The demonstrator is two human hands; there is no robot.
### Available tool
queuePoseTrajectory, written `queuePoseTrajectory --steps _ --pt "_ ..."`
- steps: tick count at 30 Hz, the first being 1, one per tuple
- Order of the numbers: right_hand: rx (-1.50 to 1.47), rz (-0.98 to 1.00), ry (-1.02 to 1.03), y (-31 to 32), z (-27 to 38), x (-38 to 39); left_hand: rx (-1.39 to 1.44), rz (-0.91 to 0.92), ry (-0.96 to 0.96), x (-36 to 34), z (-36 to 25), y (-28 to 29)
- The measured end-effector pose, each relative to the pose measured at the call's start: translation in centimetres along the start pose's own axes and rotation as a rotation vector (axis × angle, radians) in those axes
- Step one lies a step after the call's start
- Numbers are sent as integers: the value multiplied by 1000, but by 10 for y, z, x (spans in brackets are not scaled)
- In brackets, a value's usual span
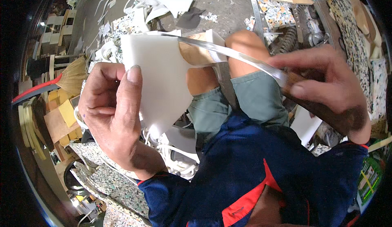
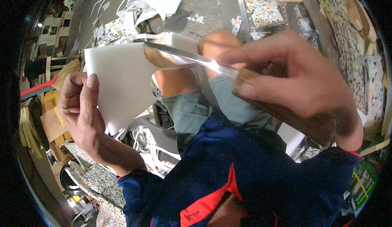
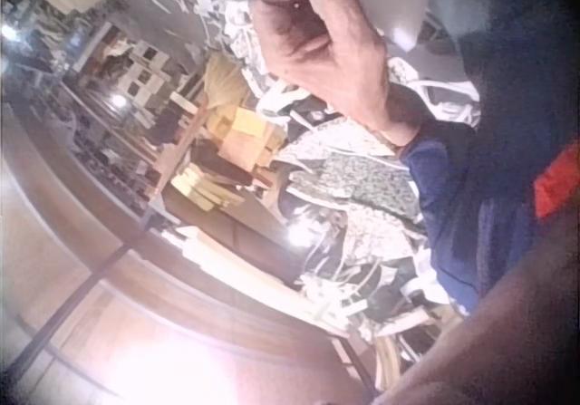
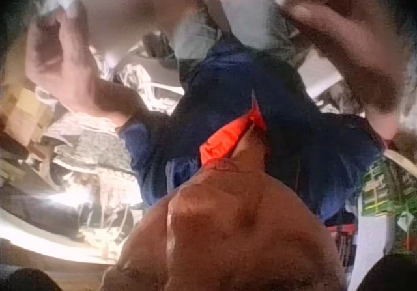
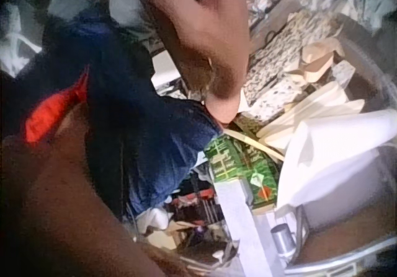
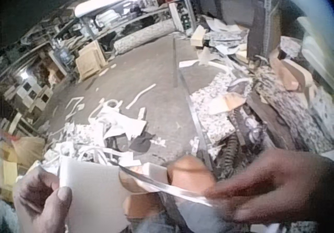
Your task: The person sits on the floor and repeatedly trims and shapes a white sole material attached to a wooden block using a curved knife and a clamp. They rotate the piece, cut away excess material, and inspect the edges throughout the process.
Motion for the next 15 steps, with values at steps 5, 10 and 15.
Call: queuePoseTrajectory --steps 5,10,15 --pt "192 149 145 7 -9 -1 -28 -14 -4 5 1 9" --pt "525 147 409 15 -18 5 -27 -38 -34 -1 2 4" --pt "587 121 504 3 -28 -17 -8 -11 -40 -1 9 10"
Point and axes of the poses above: each hand's wrist, its own x-axis away from the middle knuckle, its own y-axis out of the back of the hand, z = x × y, the point moved 4 cm from there along -x, towards the middle knuckle, and after that the axes turned 3 degrees about -y, right-handed, at the moved point
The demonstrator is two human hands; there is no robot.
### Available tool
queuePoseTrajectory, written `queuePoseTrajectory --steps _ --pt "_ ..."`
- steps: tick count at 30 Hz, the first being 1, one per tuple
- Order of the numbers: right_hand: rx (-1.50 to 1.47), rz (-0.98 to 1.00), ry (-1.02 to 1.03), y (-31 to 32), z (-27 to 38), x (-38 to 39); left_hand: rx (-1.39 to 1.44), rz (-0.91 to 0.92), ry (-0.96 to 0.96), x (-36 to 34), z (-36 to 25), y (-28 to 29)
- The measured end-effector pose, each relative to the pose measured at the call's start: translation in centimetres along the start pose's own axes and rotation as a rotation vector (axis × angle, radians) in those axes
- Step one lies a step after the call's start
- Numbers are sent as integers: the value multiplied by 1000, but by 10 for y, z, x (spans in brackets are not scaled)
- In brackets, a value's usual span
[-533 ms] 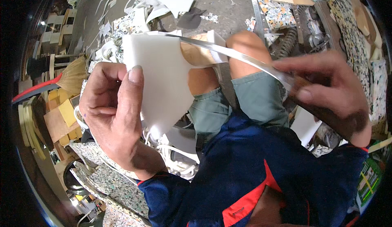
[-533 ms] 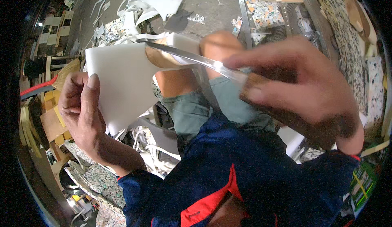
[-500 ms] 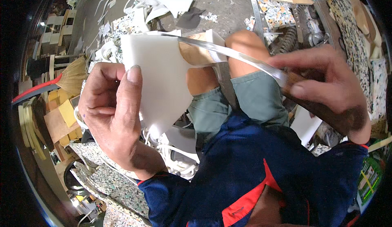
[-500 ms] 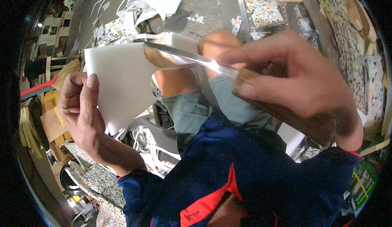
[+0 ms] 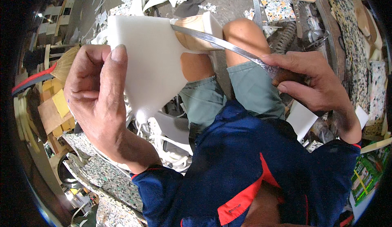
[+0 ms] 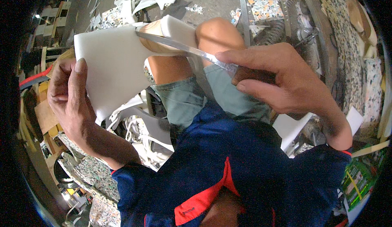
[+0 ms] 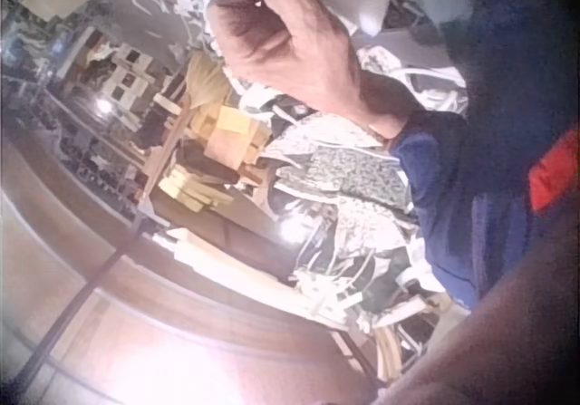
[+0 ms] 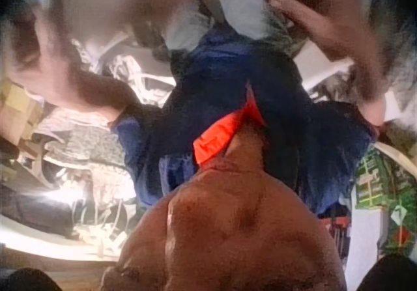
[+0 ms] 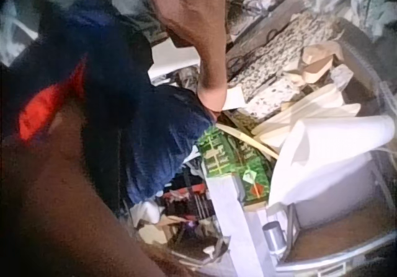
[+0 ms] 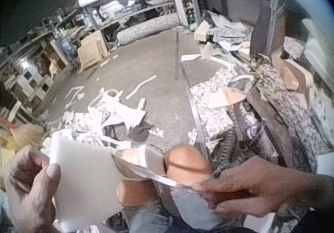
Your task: The person sits on the floor and repeatedly trims and shapes a white sole material attached to a wooden block using a curved knife and a clamp. They rotate the piece, cut away excess material, and inspect the edges throughout the process.
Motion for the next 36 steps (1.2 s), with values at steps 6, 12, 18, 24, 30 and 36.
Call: queuePoseTrajectory --steps 6,12,18,24,30,36 --pt "257 -17 52 -7 -27 23 -12 -36 -19 3 5 7" --pt "292 -124 257 -20 -38 4 3 -47 -35 7 5 9" --pt "363 -144 292 -25 -47 -3 -7 -68 -12 10 6 12" --pt "556 -145 236 -21 -77 20 -25 -93 -11 13 7 16" --pt "628 -219 432 -25 -62 -13 -7 -81 -21 14 6 17" --pt "716 -211 299 -19 -92 19 -18 -83 -35 16 5 22"
Point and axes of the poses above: each hand's wrist, its own x-axis away from the middle knuckle, its own y-axis out of the back of the hand, z = x × y, the point moved 4 cm from there along -x, towards the middle knuckle, and after that the axes turned 3 degrees about -y, right-handed, at the moved point
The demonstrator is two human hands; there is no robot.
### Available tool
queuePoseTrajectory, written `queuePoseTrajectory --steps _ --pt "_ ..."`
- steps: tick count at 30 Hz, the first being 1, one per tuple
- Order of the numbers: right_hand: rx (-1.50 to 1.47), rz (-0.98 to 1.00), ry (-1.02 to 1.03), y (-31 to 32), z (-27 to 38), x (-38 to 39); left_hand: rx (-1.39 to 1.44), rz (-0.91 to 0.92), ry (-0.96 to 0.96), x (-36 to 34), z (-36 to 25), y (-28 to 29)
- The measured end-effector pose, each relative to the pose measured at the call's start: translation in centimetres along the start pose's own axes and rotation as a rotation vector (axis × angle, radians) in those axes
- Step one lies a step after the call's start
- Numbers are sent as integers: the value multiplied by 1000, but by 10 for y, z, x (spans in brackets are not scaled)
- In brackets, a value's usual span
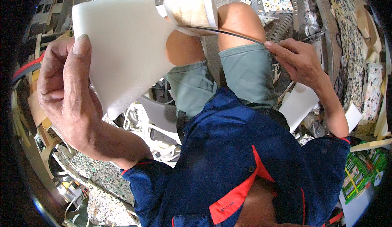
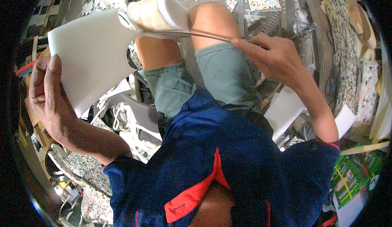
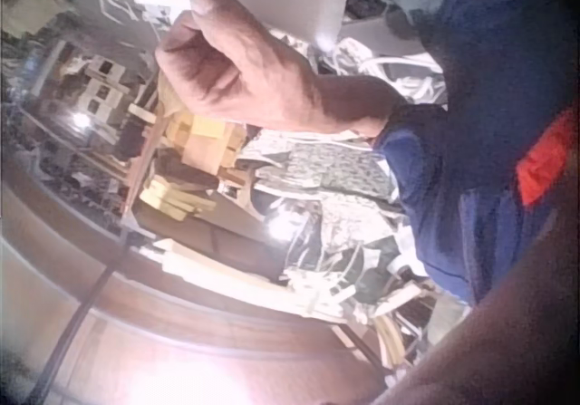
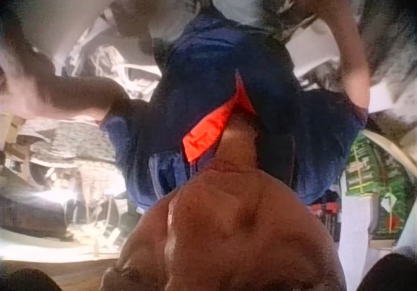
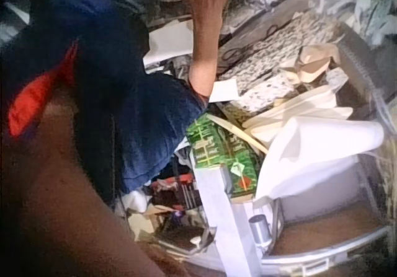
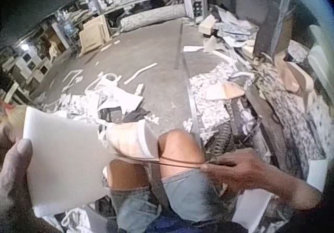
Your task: The person sits on the floor and repeatedly trims and shapes a white sole material attached to a wooden block using a curved knife and a clamp. They rotate the piece, cut away excess material, and inspect the edges throughout the process.
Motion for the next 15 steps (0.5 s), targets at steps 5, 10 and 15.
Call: queuePoseTrajectory --steps 5,10,15 --pt "48 8 58 6 6 -18 -38 -52 22 3 -4 -1" --pt "74 -4 114 3 10 -31 -83 -52 -24 4 0 2" --pt "148 120 26 21 -3 14 -110 -49 26 5 0 9"
Point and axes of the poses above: each hand's wrist, its own x-axis away from the middle knuckle, its own y-axis out of the back of the hand, z = x × y, the point moved 4 cm from there along -x, towards the middle knuckle, and after that the axes turned 3 degrees about -y, right-handed, at the moved point
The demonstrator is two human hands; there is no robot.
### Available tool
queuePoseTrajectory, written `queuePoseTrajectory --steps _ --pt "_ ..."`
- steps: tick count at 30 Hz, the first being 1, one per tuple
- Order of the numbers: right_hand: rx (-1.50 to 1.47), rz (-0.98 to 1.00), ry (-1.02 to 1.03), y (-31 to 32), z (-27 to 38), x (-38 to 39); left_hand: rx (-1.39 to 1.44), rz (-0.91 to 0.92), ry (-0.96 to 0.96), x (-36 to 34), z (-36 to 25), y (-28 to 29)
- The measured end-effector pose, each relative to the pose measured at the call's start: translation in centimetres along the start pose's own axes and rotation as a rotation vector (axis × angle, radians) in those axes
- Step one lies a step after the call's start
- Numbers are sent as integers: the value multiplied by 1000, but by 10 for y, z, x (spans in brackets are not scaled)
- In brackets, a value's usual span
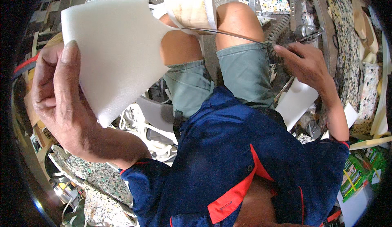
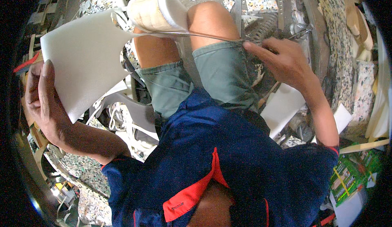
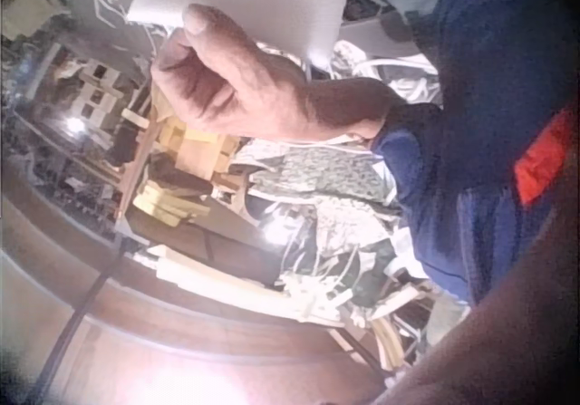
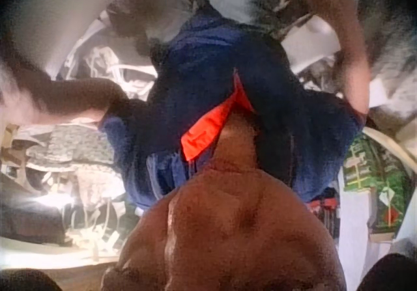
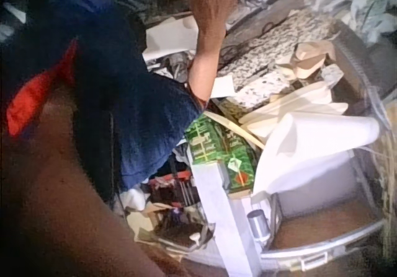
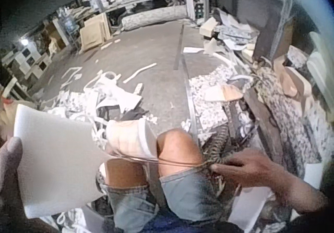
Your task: The person sits on the floor and repeatedly trims and shapes a white sole material attached to a wooden block using a curved knife and a clamp. They rotate the piece, cut away excess material, and inspect the edges throughout the process.
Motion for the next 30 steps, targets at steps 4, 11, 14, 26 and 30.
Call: queuePoseTrajectory --steps 4,11,14,26,30 --pt "62 -57 -99 32 -1 45 106 15 40 -1 23 18" --pt "-384 -319 -582 24 16 28 1379 136 511 33 164 -53" --pt "-794 -231 -702 -7 34 -33 1351 162 643 42 163 -93" --pt "-642 -525 -436 -50 41 -124 1242 639 427 20 134 -130" --pt "-902 -481 -424 8 39 -151 1151 528 452 -24 100 -104"
Point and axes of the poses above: each hand's wrist, its own x-axis away from the middle knuckle, its own y-axis out of the back of the hand, z = x × y, the point moved 4 cm from there along -x, towards the middle knuckle, and after that the axes turned 3 degrees about -y, right-handed, at the moved point
